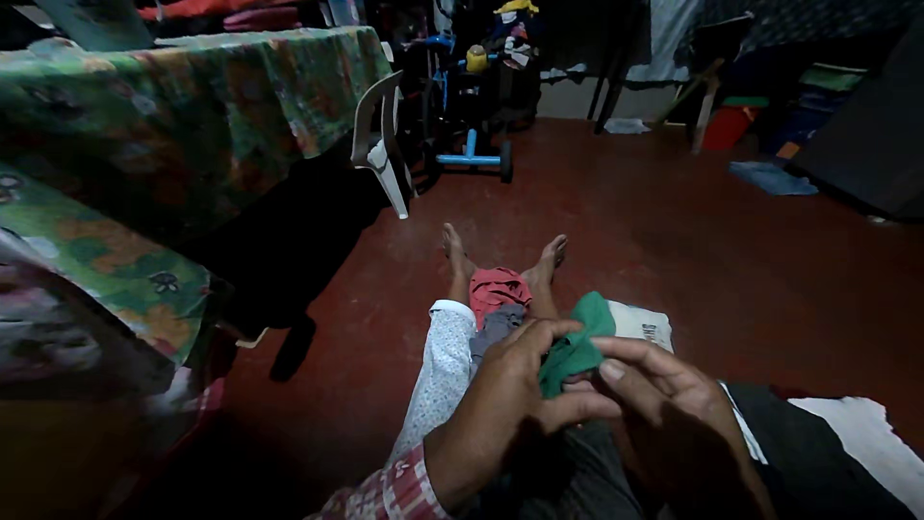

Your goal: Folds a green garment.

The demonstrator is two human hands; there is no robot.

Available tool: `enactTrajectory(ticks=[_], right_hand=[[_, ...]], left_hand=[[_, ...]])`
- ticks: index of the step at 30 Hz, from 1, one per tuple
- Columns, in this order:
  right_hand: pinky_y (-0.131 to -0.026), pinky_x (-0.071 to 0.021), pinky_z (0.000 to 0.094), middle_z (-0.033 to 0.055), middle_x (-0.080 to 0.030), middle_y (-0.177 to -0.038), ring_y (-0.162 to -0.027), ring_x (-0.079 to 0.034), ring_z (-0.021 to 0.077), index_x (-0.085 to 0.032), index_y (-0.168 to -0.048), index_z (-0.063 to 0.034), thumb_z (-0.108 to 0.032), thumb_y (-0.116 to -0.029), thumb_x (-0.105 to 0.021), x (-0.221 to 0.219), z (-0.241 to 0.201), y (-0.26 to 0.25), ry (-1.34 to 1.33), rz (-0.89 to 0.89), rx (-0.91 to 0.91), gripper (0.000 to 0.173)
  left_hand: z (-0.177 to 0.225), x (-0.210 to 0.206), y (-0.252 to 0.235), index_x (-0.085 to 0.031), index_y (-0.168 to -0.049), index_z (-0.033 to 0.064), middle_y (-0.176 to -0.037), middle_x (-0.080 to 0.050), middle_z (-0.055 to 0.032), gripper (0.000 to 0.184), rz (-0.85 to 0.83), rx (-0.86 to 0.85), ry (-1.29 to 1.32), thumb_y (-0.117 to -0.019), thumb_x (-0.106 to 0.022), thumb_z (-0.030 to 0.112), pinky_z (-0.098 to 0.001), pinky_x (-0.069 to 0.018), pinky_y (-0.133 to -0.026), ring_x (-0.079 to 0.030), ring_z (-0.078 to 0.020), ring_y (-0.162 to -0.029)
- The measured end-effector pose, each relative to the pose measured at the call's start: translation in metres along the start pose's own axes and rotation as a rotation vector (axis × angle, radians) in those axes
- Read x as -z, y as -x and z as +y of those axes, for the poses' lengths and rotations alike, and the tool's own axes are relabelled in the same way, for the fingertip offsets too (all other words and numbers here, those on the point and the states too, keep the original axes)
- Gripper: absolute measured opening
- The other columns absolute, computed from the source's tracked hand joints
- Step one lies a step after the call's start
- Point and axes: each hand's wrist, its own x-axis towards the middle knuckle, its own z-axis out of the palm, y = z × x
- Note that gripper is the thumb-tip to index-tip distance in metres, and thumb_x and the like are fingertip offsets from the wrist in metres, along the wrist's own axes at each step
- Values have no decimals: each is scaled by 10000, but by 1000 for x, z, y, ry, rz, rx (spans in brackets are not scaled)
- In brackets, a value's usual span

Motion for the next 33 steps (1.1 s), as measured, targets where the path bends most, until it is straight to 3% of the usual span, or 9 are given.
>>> enactTrajectory(ticks=[6, 8, 10, 11, 13, 15, 24, 30, 33], right_hand=[[-925, -558, 243, 38, -669, -1245, -1133, -633, 102, -701, -1209, -160, -316, -1002, -639, 27, -8, -14, 681, -113, 531, 267], [-1013, -495, 412, 105, -580, -1417, -1270, -562, 220, -622, -1364, -199, -514, -946, -647, 43, -13, -24, 910, -217, 476, 524], [-977, -456, 622, 123, -625, -1357, -1239, -583, 328, -631, -1363, -154, -541, -875, -683, 58, -12, -33, 991, -372, 360, 625], [-918, -479, 609, 94, -691, -1198, -1117, -639, 297, -689, -1262, -127, -457, -842, -731, 65, -9, -37, 980, -411, 315, 536], [-783, -548, 314, -46, -703, -925, -866, -654, 64, -723, -999, -146, -315, -847, -740, 78, -2, -45, 850, -416, 190, 228], [-671, -547, 156, -101, -686, -847, -741, -633, -35, -696, -943, -145, -242, -898, -735, 83, 3, -55, 574, -360, 55, 113], [-771, -554, 143, -87, -707, -964, -841, -646, -45, -702, -1091, -110, -157, -981, -610, 86, -6, -66, 673, -79, 268, 151], [-1118, -463, 382, 111, -720, -1227, -1253, -628, 201, -712, -1161, -58, -197, -1069, -508, 120, 3, 42, 954, -375, 327, 263], [-1068, -459, 572, 215, -720, -1178, -1175, -655, 409, -741, -1107, 31, -37, -967, -598, 121, 29, 103, 1021, -638, -124, 212]], left_hand=[[4, 15, -11, -696, -1125, -20, -1011, -729, -53, 181, -47, -44, 37, -967, -642, 51, -204, -581, -821, -688, -40, -900], [8, 23, -15, -701, -1109, -16, -1009, -731, -35, 163, -64, -56, 74, -973, -637, 48, -200, -581, -820, -685, -28, -900], [8, 32, -19, -701, -1097, -20, -1012, -726, -26, 153, -80, -68, 123, -970, -641, 40, -205, -578, -832, -679, -29, -909], [6, 36, -20, -707, -1091, -14, -1013, -728, -20, 149, -69, -68, 131, -966, -647, 39, -212, -580, -838, -681, -34, -917], [-3, 45, -24, -720, -1073, 19, -1003, -733, -10, 132, -16, -35, 110, -962, -657, 50, -229, -587, -832, -687, -48, -907], [-14, 53, -30, -720, -1068, 55, -962, -735, 14, 126, 47, 11, 38, -954, -668, 54, -220, -588, -786, -688, -38, -855], [-37, 55, -47, -694, -1088, 37, -961, -717, -25, 181, 50, -23, 95, -915, -686, -17, -233, -592, -734, -681, -76, -818], [-63, 14, 63, -732, -1047, 31, -1104, -734, -80, 158, -216, -88, -19, -951, -612, 67, -332, -541, -1007, -671, -154, -1115], [-67, -21, 124, -754, -995, 2, -1039, -733, -161, 124, -540, 105, -148, -903, -671, 11, -453, -527, -974, -687, -307, -1047]])
